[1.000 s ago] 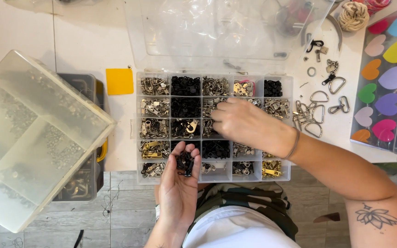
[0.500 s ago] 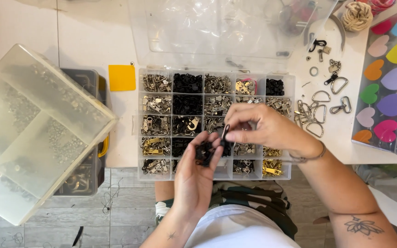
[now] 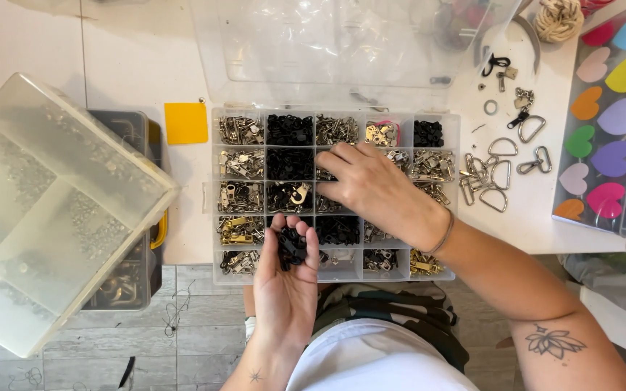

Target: Sorting various metal hardware components like D-rings and clips into a multi-compartment organizer box

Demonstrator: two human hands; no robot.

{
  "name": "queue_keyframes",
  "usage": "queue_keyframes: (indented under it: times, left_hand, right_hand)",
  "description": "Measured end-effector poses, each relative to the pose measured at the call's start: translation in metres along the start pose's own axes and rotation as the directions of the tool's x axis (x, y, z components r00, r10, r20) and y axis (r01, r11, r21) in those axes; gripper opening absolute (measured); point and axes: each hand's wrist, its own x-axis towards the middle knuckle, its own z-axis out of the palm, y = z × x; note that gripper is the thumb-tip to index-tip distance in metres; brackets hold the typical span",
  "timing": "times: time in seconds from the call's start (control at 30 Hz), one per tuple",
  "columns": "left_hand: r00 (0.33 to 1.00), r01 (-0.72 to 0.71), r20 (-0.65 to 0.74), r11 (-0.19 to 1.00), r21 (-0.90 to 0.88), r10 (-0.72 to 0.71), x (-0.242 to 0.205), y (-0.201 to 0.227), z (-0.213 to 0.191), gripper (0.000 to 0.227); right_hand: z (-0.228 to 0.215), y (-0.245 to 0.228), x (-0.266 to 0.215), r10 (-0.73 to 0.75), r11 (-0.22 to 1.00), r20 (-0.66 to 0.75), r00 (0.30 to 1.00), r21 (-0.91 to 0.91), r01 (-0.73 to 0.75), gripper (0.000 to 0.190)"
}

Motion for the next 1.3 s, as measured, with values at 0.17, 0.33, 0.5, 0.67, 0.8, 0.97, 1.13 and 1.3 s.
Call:
queue_keyframes:
  times: [0.17,0.33,0.5,0.67,0.8,0.97,1.13,1.3]
  left_hand:
    - [0.999,0.017,0.045,1.000,0.016,-0.017,0.012,0.006,-0.019,0.030]
    - [0.984,0.103,0.141,0.994,0.017,-0.105,0.019,0.010,-0.036,0.019]
    - [0.946,0.172,0.271,0.984,0.047,-0.178,0.020,0.014,-0.043,0.019]
    - [0.907,0.216,0.365,0.976,0.026,-0.210,0.018,0.018,-0.045,0.033]
    - [0.900,0.205,0.403,0.978,-0.049,-0.168,0.019,0.019,-0.044,0.031]
    - [0.842,0.280,0.500,0.956,-0.085,-0.202,0.013,0.020,-0.039,0.033]
    - [0.869,0.264,0.445,0.963,-0.049,-0.215,0.013,0.019,-0.039,0.037]
    - [0.869,0.262,0.444,0.964,-0.035,-0.220,0.018,0.016,-0.041,0.032]
  right_hand:
    - [0.006,0.012,-0.007,-0.017,0.999,-0.069,0.997,0.034,0.019,0.009]
    - [0.002,0.029,-0.026,0.088,0.935,-0.198,0.976,0.354,-0.012,0.015]
    - [-0.023,0.019,-0.034,0.308,0.682,-0.081,0.948,0.713,-0.161,0.015]
    - [-0.018,0.015,-0.047,0.443,0.168,0.272,0.854,0.911,-0.377,0.020]
    - [-0.002,0.015,-0.059,0.474,-0.293,0.330,0.816,0.933,-0.207,0.017]
    - [0.003,0.015,-0.074,0.580,-0.339,0.306,0.755,0.933,-0.118,0.024]
    - [-0.024,-0.031,-0.071,0.321,0.767,-0.122,0.939,0.614,-0.183,0.019]
    - [0.001,-0.092,-0.077,0.142,0.990,0.207,0.968,-0.033,-0.138,0.033]
